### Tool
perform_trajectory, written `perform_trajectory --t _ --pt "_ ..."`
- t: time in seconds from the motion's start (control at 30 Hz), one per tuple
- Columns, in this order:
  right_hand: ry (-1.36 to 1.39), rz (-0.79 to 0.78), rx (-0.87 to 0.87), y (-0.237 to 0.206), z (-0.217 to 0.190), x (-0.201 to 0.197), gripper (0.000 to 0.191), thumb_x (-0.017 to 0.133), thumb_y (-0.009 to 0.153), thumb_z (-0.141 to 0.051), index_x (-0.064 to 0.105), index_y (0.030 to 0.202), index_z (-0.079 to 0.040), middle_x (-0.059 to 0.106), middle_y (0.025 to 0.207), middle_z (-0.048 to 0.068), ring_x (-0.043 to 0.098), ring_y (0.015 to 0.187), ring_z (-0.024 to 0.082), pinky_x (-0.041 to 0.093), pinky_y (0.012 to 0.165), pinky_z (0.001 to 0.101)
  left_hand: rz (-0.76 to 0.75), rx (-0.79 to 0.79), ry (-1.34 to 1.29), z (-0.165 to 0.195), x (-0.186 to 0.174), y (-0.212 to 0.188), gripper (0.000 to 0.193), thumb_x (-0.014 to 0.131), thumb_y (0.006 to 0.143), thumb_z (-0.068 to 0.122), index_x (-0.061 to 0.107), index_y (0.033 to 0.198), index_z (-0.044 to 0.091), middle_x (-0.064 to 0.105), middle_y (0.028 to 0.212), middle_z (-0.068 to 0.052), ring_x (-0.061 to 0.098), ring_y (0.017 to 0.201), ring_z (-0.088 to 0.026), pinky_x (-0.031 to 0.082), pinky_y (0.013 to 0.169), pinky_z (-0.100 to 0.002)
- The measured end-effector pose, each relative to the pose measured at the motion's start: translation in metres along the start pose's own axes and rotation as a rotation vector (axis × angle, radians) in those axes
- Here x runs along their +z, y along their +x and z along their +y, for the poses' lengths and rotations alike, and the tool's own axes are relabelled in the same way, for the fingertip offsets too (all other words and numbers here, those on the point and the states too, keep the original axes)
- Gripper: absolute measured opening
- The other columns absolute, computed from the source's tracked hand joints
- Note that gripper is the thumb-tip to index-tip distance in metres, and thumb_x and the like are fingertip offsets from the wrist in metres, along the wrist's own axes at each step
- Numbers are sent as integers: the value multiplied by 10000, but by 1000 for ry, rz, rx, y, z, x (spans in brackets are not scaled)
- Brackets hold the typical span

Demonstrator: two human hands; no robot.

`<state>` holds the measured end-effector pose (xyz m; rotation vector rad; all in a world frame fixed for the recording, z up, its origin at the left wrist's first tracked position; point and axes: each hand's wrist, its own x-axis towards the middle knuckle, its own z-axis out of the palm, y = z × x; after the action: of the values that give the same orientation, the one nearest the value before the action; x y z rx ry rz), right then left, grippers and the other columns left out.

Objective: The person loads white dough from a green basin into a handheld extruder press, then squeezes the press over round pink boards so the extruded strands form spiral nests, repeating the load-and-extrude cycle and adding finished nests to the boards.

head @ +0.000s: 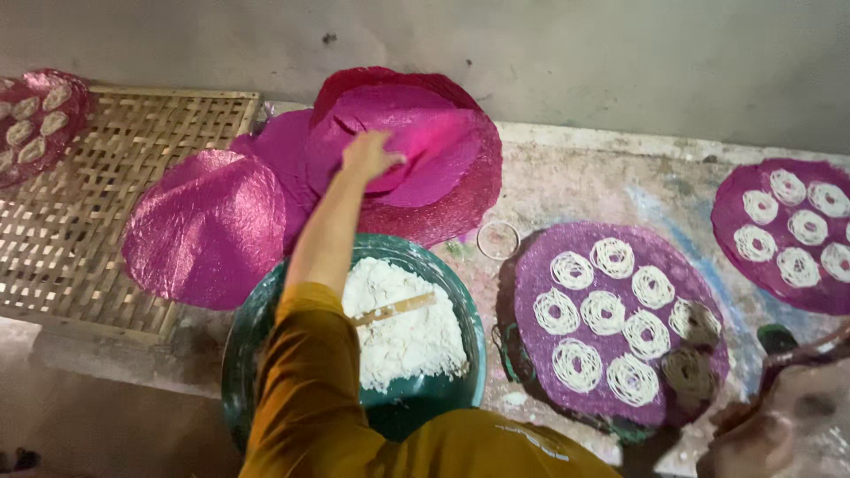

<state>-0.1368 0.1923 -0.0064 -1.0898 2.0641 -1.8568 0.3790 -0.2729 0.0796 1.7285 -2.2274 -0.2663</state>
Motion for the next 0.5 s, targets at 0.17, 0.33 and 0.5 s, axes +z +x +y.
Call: perform_trajectory --t 0.17,0.33,0.5 --pt "368 -21 26 14 34 -9 707 555 1048 -752 460 997 -53 441 791 30 455 614 138 363 557 277 98 -213 -91 -11 -71 7 291 615 1018 365 762 1205 198 745 1147 -89 703 1002 -260 547 888 -458" --pt "374 -48 58 10 33 -10 690 546 1045 -743 471 1009 -57 436 791 36 460 637 140 333 544 265 204 -353 -488 -8 -123 18 371 475 1158 293 731 1164 25 660 859 -21 505 618 -41 420 501 -224" --pt "320 -19 47 -1 28 -25 657 523 1112 -683 467 997 -39 487 808 66 490 682 149 393 623 277 476 -669 -654 -42 -172 -11 209 513 1054 158 700 1088 72 631 780 19 513 553 -22 410 437 -184"
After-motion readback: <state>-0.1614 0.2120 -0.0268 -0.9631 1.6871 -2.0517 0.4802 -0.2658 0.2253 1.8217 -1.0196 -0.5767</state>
